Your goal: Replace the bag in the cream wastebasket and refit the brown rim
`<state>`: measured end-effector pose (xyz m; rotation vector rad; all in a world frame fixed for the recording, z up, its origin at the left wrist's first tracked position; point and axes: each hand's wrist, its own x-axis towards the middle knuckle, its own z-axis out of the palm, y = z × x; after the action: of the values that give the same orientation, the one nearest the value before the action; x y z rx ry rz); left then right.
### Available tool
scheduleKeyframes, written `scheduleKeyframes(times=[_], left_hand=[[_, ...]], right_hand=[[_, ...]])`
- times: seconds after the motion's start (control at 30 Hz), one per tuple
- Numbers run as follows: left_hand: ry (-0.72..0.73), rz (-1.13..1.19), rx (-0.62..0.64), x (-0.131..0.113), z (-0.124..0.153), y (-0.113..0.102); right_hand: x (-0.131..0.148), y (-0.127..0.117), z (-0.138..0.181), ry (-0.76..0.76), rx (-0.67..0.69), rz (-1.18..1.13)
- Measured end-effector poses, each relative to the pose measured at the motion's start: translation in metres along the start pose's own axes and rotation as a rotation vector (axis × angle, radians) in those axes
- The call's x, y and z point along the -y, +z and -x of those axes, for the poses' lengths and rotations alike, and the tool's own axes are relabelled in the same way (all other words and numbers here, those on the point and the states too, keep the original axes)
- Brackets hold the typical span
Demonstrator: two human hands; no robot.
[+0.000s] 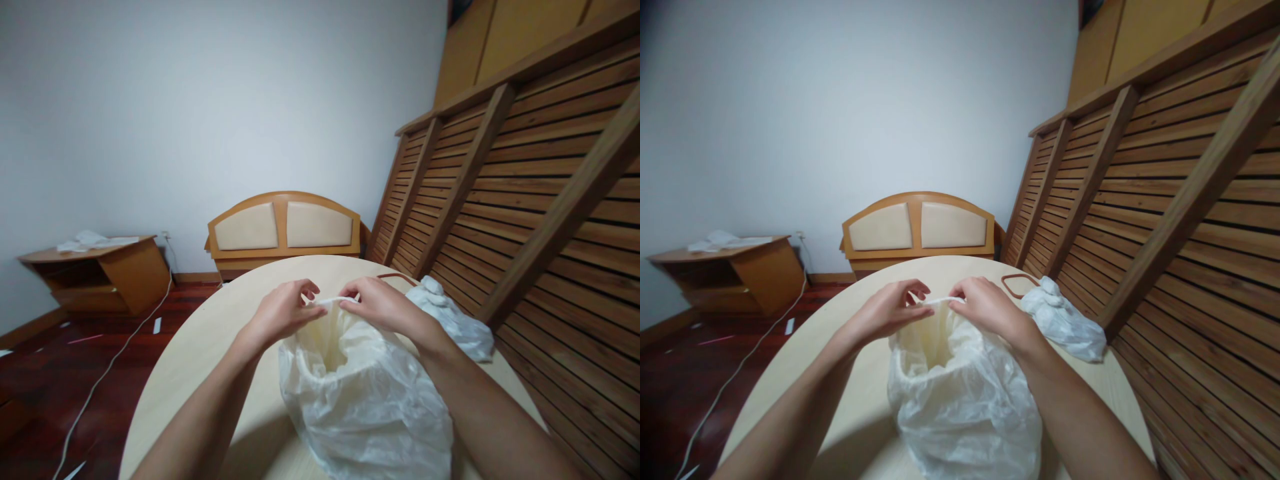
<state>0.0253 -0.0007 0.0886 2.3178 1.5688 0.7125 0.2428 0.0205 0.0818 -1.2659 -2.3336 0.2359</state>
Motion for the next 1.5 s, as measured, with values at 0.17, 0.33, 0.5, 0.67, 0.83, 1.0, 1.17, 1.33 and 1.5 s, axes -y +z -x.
scheduleKeyframes(times=[0.17,0.33,0.5,0.67,0.83,1.0,1.17,1.33,1.5], left_hand=[[0.020,-0.074,-0.071,-0.007,-0.001,0.002],[-0.006,-0.198,-0.282,-0.006,-0.006,0.008],[-0.004,-0.233,-0.382,-0.003,-0.011,0.022],[-0.008,-0.216,-0.362,0.005,-0.010,0.040],[0.179,-0.176,-0.455,0.014,0.006,0.055],[0.268,-0.118,-0.547,0.024,0.017,0.069],[0.322,-0.042,-0.615,0.039,0.022,0.079],[0.360,0.019,-0.630,0.051,0.024,0.087],[0.402,0.017,-0.575,0.060,0.029,0.094]], right_hand=[[0.008,0.002,-0.005,-0.075,-0.146,-0.069],[0.002,0.007,-0.010,-0.069,-0.319,-0.027],[-0.011,0.015,-0.017,-0.027,-0.307,0.053],[-0.014,0.024,-0.017,-0.079,-0.363,0.107],[-0.013,0.038,-0.010,-0.239,-0.361,0.194],[-0.006,0.050,0.002,-0.342,-0.368,0.171],[-0.013,0.063,0.019,-0.377,-0.538,0.148],[-0.038,0.087,0.030,-0.307,-0.700,0.140],[-0.049,0.095,0.035,-0.336,-0.622,0.057]])
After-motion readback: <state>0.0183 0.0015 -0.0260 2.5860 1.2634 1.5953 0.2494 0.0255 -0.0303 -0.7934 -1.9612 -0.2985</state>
